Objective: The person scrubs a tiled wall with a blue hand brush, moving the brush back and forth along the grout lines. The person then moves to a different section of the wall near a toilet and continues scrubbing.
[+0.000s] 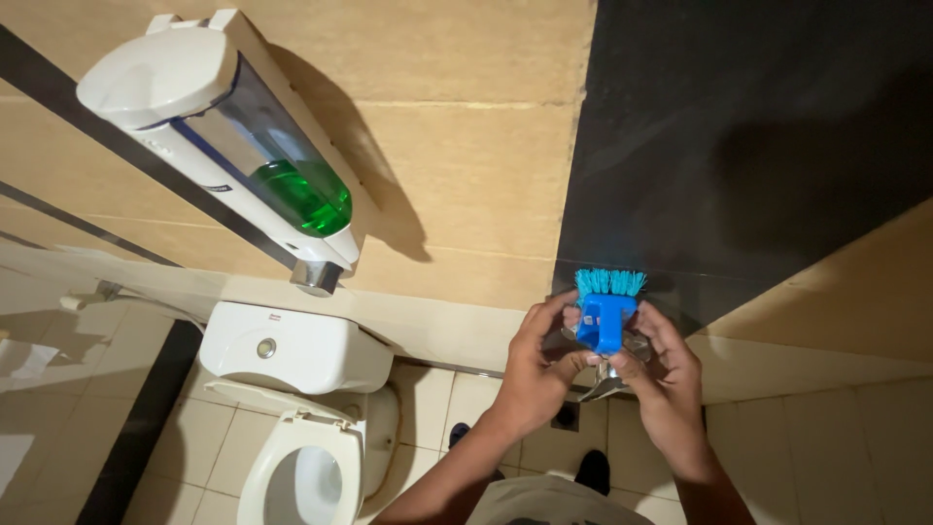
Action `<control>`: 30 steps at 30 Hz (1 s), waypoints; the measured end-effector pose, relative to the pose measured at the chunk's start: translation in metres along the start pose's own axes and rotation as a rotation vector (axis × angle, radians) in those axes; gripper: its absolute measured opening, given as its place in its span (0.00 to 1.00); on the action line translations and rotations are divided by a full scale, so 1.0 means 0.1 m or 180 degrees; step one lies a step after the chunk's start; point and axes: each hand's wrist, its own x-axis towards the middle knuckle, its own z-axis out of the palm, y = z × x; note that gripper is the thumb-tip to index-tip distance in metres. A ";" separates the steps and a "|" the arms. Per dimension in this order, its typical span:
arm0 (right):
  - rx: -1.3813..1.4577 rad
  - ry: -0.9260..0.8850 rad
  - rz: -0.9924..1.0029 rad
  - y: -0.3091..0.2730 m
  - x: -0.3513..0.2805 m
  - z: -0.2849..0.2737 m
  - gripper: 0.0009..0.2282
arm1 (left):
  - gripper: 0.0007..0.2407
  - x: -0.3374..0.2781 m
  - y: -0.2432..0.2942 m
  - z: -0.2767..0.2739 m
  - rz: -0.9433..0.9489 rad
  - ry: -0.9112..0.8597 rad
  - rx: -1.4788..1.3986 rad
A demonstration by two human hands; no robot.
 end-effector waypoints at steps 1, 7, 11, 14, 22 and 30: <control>-0.0002 -0.0001 -0.0011 0.03 0.00 -0.01 0.28 | 0.28 0.00 0.03 0.00 0.0011 -0.0002 -0.0001; -0.0025 -0.0010 -0.0206 -0.04 0.02 0.04 0.27 | 0.28 -0.01 0.12 -0.03 0.0066 0.0010 -0.0177; 0.0038 0.0037 -0.0345 -0.01 0.03 0.04 0.28 | 0.30 -0.01 0.20 -0.05 0.0181 -0.0008 -0.0210; 0.0020 0.0052 -0.0435 -0.07 0.04 0.08 0.28 | 0.30 0.00 0.29 -0.06 0.0206 0.0011 -0.0187; -0.0015 0.0060 -0.0578 -0.26 0.04 0.16 0.28 | 0.30 0.00 0.46 -0.07 0.0444 0.0048 -0.0076; -0.0021 -0.0036 -0.0731 -0.43 0.07 0.20 0.31 | 0.29 0.03 0.55 -0.07 0.0223 0.0017 -0.0367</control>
